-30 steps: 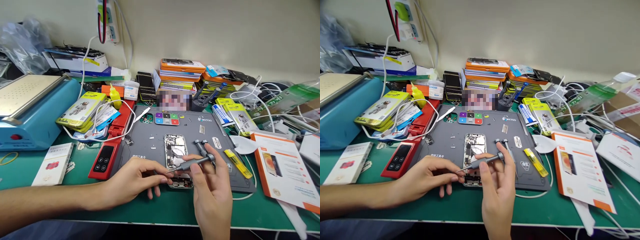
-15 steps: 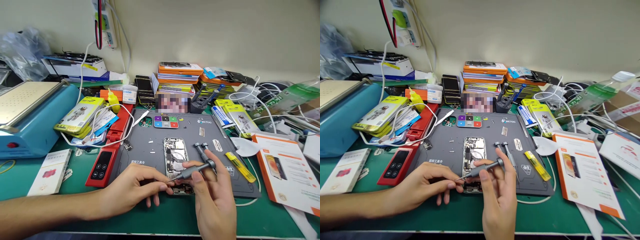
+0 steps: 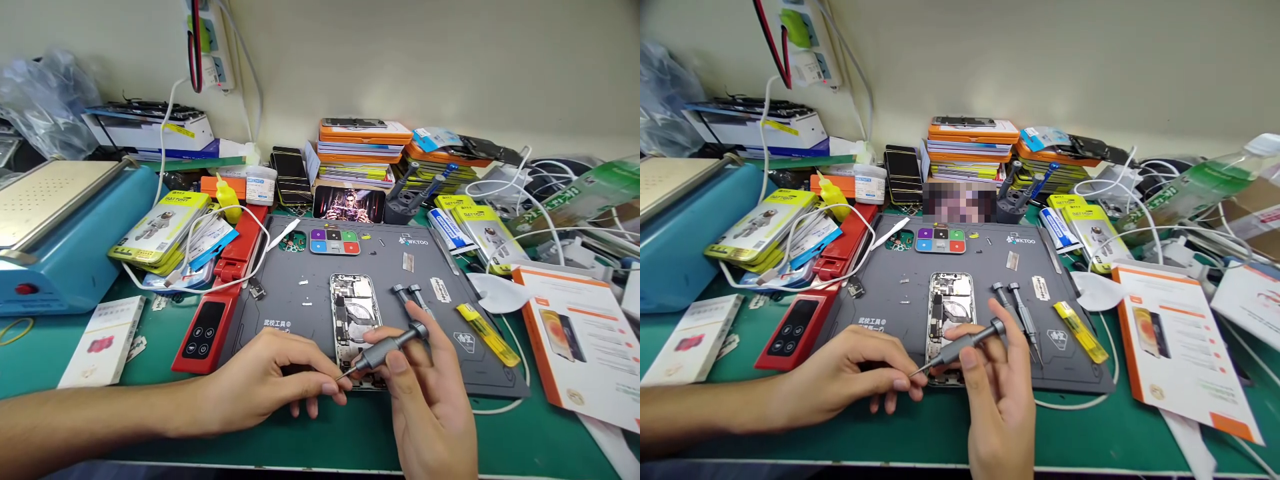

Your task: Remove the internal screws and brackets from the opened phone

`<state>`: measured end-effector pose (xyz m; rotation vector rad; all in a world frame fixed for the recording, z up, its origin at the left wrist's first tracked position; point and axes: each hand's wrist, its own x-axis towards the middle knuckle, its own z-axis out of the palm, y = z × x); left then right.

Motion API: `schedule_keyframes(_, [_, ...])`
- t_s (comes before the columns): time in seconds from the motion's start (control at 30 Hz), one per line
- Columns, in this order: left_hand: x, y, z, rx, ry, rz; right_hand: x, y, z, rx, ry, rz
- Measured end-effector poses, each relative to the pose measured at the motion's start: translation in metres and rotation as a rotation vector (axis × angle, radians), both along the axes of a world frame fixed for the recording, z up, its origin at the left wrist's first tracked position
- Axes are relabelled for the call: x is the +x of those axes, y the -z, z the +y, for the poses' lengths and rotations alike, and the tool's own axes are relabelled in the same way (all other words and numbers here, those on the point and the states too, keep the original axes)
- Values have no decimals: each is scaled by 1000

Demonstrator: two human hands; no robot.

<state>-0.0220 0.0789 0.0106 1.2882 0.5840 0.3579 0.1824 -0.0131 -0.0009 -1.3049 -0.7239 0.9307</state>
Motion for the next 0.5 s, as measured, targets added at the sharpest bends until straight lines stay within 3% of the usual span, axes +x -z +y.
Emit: schedule_keyframes(0.5, [-3, -3, 1, 101, 51, 20, 0, 2, -5, 1, 21, 66])
